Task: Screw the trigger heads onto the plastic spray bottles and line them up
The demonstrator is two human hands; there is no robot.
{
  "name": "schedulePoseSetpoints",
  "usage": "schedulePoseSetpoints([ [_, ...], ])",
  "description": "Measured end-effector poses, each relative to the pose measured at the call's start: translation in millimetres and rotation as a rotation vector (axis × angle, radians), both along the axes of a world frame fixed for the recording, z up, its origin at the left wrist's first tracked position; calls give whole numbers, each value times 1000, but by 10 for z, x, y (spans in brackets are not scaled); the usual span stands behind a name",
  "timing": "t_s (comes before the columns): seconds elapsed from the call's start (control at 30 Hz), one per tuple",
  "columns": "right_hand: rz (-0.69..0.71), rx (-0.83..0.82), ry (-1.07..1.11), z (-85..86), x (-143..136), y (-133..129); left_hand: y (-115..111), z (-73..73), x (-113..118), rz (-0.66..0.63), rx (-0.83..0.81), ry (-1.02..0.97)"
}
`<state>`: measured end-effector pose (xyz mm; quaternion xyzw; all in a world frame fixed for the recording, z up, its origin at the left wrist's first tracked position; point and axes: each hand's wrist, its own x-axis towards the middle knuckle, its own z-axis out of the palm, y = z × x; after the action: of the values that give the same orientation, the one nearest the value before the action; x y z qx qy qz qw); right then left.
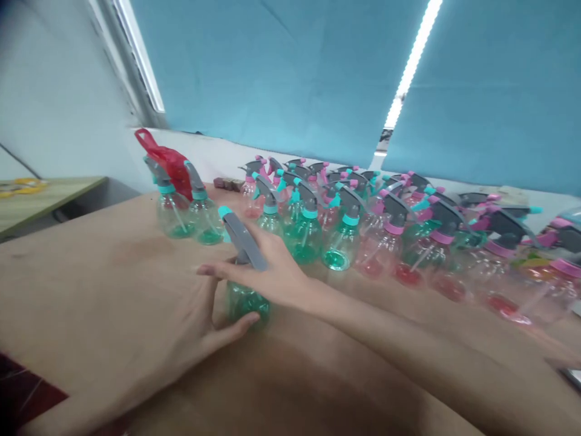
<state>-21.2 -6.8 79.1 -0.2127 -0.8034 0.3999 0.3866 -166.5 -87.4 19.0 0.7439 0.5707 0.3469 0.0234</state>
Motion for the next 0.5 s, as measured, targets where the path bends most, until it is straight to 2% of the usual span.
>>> schedulePoseSetpoints([
  [0.1,31,157,-209,127,-46,118,83,27,-308,-6,-32,-33],
  [0.2,-25,309,-338,273,-16,239,240,46,-592,82,39,21],
  [0.27,-141,383,-368,384,16,322,364,80,-731,112,83,63],
  [0.33,-308,474,-350,493,35,414,484,141,-813,149,150,209],
  [0.4,-502,596,-349,580,26,515,592,217,-843,178,153,333],
  [0.5,-708,661,-496,642,-41,659,728,313,-832,217,143,458],
])
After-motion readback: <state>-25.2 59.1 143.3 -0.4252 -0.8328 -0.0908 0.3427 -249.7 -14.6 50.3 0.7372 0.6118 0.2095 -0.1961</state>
